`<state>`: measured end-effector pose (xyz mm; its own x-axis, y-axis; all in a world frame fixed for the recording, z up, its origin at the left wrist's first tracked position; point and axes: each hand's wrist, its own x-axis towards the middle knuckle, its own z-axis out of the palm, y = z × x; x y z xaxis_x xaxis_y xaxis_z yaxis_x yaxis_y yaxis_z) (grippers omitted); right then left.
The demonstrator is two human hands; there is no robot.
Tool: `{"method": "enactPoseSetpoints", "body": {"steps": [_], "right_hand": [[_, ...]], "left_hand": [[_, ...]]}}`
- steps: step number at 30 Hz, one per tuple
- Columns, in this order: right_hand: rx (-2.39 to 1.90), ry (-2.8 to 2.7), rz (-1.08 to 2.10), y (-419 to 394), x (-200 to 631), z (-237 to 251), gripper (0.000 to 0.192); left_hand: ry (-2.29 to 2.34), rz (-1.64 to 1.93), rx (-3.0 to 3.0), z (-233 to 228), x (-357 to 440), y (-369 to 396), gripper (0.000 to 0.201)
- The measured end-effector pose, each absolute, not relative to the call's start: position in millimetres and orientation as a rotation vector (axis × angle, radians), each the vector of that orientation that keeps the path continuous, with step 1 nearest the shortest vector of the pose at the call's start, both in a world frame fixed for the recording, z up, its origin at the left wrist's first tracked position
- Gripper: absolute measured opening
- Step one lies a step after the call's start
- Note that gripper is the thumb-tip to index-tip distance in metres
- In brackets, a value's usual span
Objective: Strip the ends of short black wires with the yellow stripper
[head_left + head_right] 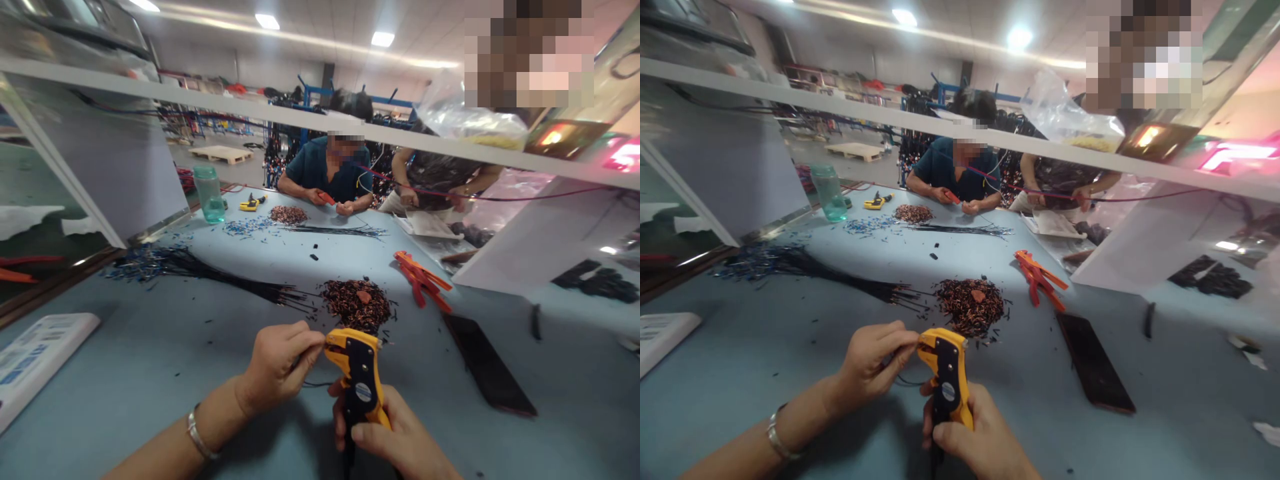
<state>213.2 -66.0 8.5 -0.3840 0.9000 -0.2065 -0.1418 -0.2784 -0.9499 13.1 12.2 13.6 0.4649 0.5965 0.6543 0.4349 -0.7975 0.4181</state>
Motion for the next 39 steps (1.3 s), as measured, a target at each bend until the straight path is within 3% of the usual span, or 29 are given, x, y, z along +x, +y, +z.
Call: {"method": "enactPoseSetpoints", "body": {"steps": [39], "right_hand": [[-1.19, -1.338, 1.568, -62.9, 203.7, 3.6, 0.053]], "left_hand": [[0.851, 1.223, 2.215, 11.6, 19.8, 9.0, 0.016]]}}
